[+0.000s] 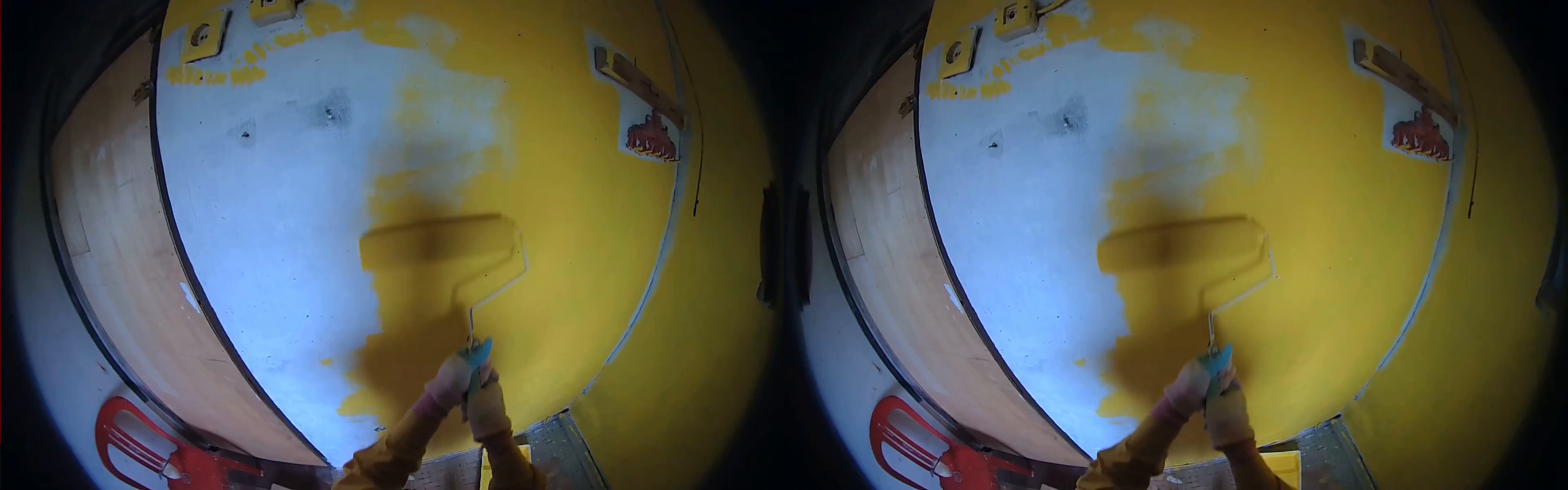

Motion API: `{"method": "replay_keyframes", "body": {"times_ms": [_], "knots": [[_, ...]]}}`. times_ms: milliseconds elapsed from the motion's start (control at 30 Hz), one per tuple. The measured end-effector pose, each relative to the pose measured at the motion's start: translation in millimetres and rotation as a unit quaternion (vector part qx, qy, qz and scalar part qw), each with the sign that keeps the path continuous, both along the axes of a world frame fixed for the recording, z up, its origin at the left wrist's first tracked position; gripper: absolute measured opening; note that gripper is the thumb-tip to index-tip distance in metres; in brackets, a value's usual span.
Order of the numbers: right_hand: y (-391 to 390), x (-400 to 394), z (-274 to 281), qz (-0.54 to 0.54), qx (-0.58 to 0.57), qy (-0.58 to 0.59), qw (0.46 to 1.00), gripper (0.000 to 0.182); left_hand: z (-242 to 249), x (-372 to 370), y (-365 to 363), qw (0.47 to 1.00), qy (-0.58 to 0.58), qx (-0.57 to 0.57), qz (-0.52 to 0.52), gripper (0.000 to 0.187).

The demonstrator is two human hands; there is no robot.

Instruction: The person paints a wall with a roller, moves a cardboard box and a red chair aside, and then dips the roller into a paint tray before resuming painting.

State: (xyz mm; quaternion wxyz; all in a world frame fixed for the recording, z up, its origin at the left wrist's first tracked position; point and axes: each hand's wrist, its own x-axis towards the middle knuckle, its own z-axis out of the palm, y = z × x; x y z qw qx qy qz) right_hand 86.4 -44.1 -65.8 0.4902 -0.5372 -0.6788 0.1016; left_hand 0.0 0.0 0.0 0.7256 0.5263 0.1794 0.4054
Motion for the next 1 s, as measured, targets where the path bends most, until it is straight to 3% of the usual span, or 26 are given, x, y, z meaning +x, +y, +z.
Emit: {"method": "replay_keyframes", "body": {"times_ms": [67,100,133,167,200,233,267,300,333,367,400,433,500,533,600,633,667,700,800,900,933,1000], "knots": [[-9,2,28,0.042,-0.116,0.117,0.985,0.056,24,4,2,0.994,-0.104,-0.010,-0.040,0.027],[0,-9,38,0.045,-0.106,0.125,0.986,0.056,30,-5,4,0.995,-0.095,0.000,-0.040,0.027],[-2,-11,42,-0.052,0.091,-0.076,0.992,0.049,28,-6,-6,0.994,-0.108,0.002,-0.019,0.027],[-4,-14,45,-0.145,0.281,-0.270,0.909,0.045,23,-6,-13,0.993,-0.121,0.007,0.001,0.028],[-12,-16,39,-0.146,0.282,-0.272,0.908,0.045,4,-4,-14,0.992,-0.123,0.007,0.000,0.028],[-24,-21,23,-0.107,0.076,-0.053,0.990,0.042,-23,-3,-13,0.992,-0.108,-0.064,-0.023,0.027],[-30,-24,13,-0.058,-0.139,0.172,0.974,0.042,-38,-2,-11,0.985,-0.092,-0.137,-0.046,0.025],[-30,-22,10,-0.059,-0.143,0.171,0.973,0.042,-39,0,-11,0.985,-0.093,-0.141,-0.046,0.025],[-30,-18,7,-0.045,-0.069,0.153,0.985,0.038,-38,2,-11,0.982,-0.112,-0.138,-0.062,0.025],[-32,-14,3,-0.029,0.002,0.136,0.990,0.049,-38,3,-11,0.979,-0.130,-0.138,-0.075,0.025],[-27,-8,4,0.004,-0.010,0.173,0.985,0.041,-23,3,-10,0.993,-0.072,-0.057,-0.068,0.026],[-26,-7,15,0.003,-0.016,0.172,0.985,0.041,5,3,-13,0.993,-0.074,-0.064,-0.068,0.026],[-24,-9,43,-0.008,-0.164,0.255,0.953,0.034,53,-2,-23,0.997,0.021,-0.028,0.076,0.029],[-29,-14,55,-0.016,-0.156,0.287,0.945,0.029,46,-1,-22,0.996,0.022,-0.029,0.076,0.029],[-32,-12,32,-0.026,-0.139,0.256,0.956,0.029,19,1,-17,0.992,-0.114,0.016,-0.057,0.026],[-36,-11,22,-0.038,-0.123,0.221,0.967,0.029,6,1,-19,0.992,-0.114,0.017,-0.057,0.026],[-45,-10,17,-0.047,-0.196,0.171,0.964,0.027,-7,1,-22,0.991,-0.107,-0.045,-0.068,0.025],[-46,-10,9,-0.047,-0.194,0.171,0.965,0.027,-11,0,-24,0.986,-0.099,-0.106,-0.079,0.024],[-39,-4,-1,-0.020,-0.184,0.063,0.981,0.028,-7,1,-18,0.988,-0.085,-0.096,-0.080,0.024],[-22,-4,13,0.001,-0.093,0.057,0.994,0.030,22,0,-1,0.992,-0.089,-0.039,-0.080,0.024],[-11,-5,15,-0.005,-0.048,0.088,0.995,0.021,27,1,2,0.994,-0.084,-0.009,-0.075,0.023],[-6,-6,11,0.012,0.043,0.093,0.995,0.029,21,2,2,0.991,-0.106,-0.037,-0.077,0.023]]}}
